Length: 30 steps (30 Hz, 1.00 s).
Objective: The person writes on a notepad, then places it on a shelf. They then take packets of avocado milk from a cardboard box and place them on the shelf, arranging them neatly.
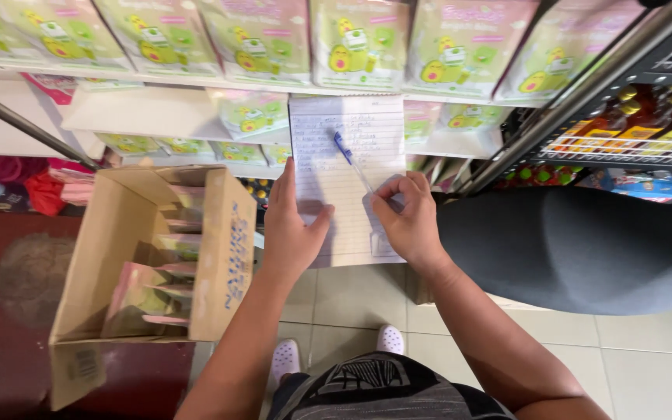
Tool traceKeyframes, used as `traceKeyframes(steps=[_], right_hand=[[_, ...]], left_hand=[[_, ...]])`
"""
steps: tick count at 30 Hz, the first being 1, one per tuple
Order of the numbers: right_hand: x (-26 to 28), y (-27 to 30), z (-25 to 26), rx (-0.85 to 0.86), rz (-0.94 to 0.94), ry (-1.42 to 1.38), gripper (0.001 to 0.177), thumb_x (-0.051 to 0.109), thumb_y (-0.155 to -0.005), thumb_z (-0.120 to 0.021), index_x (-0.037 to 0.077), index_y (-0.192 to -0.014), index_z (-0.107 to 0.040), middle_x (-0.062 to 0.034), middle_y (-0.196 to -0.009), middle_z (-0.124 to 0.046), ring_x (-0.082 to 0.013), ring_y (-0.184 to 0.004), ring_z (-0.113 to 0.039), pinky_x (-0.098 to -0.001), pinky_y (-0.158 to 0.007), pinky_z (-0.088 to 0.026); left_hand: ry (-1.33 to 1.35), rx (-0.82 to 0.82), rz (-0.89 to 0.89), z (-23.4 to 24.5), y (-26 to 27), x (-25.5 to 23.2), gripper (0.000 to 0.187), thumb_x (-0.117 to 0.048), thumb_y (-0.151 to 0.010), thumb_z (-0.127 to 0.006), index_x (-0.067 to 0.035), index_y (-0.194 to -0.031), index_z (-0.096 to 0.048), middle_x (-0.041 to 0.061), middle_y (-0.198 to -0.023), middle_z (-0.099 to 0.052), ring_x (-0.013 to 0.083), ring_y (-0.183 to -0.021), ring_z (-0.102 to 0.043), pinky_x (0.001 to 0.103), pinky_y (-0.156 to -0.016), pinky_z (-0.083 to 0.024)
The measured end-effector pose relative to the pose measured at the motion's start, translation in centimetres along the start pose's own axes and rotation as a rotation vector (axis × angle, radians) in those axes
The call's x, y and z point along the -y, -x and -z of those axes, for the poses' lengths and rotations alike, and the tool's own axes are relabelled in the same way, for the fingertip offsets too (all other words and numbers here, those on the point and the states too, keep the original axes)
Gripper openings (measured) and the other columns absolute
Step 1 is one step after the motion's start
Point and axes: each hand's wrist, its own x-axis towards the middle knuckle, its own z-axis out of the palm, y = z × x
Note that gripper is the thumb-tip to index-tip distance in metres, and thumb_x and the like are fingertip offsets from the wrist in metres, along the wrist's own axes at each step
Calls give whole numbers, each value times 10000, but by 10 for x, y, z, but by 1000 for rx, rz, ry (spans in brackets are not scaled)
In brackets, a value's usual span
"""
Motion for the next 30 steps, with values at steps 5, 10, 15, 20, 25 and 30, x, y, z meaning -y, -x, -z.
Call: traceKeyframes(steps=[5,10,15,20,25,30], right_hand=[[57,-2,-75,-34,-135,-26,153,97,-832,-796,30,-872,-665,-99,-1047,-602,-211,-902,-638,-314,-749,-545],[98,6,-145,-23,-208,-86,143,110,-829,-791,43,-851,-667,-78,-1022,-596,-195,-846,-639,-314,-705,-533],[110,20,-189,-1,-145,-56,147,93,-822,-801,37,-848,-667,-76,-988,-596,-197,-861,-619,-313,-731,-521],[118,13,-197,32,-188,-50,150,108,-817,-800,41,-839,-669,-60,-984,-603,-183,-818,-621,-308,-700,-522],[102,-5,-196,65,-177,-67,152,107,-815,-800,38,-826,-665,-62,-954,-600,-171,-801,-622,-296,-665,-529],[92,-26,-195,104,-198,-156,155,89,-830,-799,17,-823,-661,-62,-969,-593,-136,-763,-623,-268,-663,-531]], left_hand=[[71,32,-11,81,-8,41,945,-146,-826,-834,22,-1580,-290,261,-1485,-516,410,-1361,-523,453,-1126,-443],[89,60,33,149,-2,87,925,-136,-824,-818,15,-1579,-304,247,-1467,-532,385,-1341,-546,431,-1101,-462],[138,69,175,189,9,111,886,-146,-823,-803,-18,-1570,-344,211,-1478,-539,320,-1316,-585,391,-1041,-510],[152,88,235,194,7,125,884,-167,-828,-808,-18,-1566,-344,193,-1469,-542,281,-1304,-589,377,-1038,-504],[126,64,270,191,-8,117,859,-139,-821,-821,-13,-1545,-376,183,-1448,-553,254,-1224,-624,361,-958,-533],[203,117,527,185,-32,111,852,-74,-804,-784,-100,-1566,-404,99,-1157,-696,134,-787,-649,298,-702,-571]])
